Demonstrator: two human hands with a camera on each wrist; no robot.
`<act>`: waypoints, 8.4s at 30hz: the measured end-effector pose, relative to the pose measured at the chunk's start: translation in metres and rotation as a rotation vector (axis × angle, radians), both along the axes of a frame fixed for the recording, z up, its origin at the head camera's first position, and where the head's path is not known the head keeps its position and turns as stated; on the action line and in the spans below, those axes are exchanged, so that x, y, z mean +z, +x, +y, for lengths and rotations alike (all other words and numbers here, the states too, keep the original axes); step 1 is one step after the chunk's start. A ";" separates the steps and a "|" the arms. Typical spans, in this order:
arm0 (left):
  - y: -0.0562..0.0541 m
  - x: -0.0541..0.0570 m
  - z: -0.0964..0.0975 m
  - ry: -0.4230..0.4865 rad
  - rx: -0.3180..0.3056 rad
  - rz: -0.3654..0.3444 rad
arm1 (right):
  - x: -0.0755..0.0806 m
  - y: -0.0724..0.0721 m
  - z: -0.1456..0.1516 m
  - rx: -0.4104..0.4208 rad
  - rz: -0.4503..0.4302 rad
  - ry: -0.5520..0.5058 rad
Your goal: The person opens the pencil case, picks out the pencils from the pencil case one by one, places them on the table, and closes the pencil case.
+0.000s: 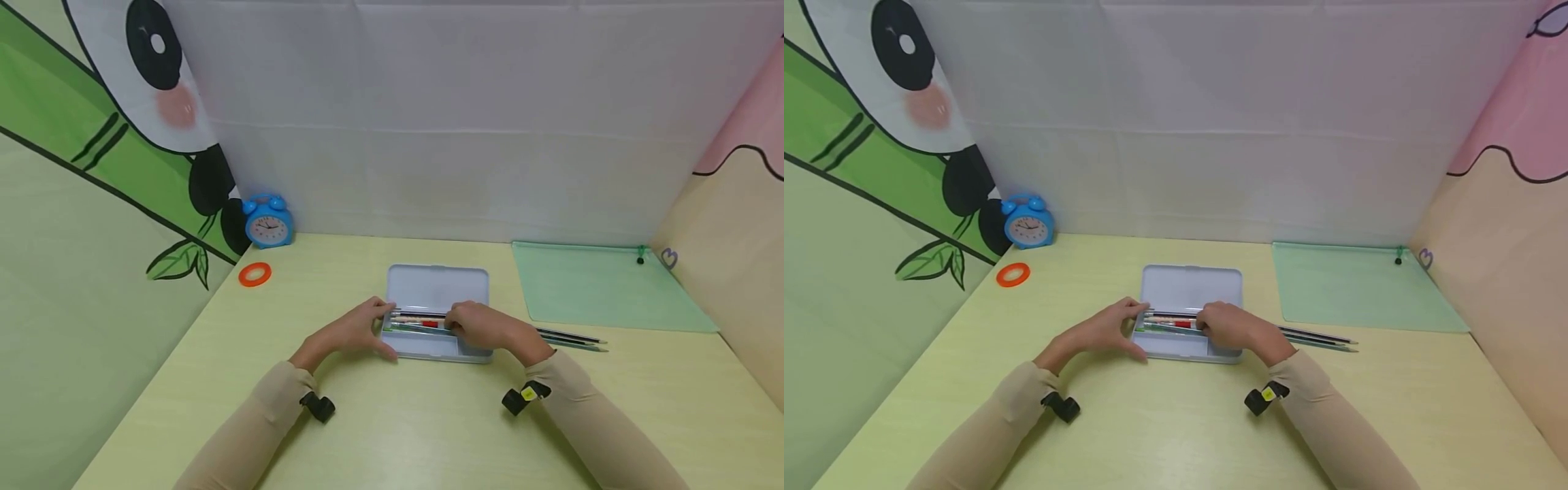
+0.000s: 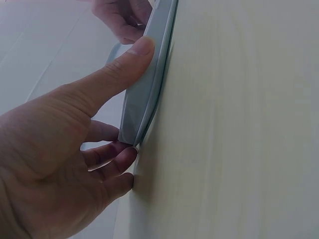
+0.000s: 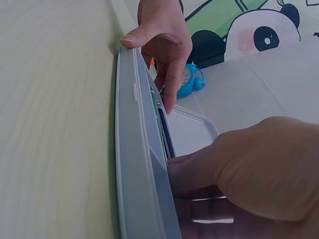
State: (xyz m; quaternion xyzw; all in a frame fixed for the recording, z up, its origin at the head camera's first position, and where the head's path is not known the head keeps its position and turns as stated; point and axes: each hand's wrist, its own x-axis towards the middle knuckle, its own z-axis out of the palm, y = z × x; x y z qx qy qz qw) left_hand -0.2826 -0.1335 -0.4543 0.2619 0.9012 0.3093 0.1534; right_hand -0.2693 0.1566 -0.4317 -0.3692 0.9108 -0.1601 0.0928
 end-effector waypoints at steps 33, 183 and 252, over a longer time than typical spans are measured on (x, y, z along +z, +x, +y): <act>-0.001 0.002 0.001 -0.012 -0.013 0.013 | 0.020 -0.004 0.016 0.049 0.066 -0.128; -0.005 -0.003 0.004 -0.015 0.021 -0.001 | 0.004 -0.002 0.171 -0.287 -0.257 0.058; -0.009 -0.005 0.003 -0.025 -0.013 0.021 | 0.001 -0.022 -0.004 -0.110 0.263 0.177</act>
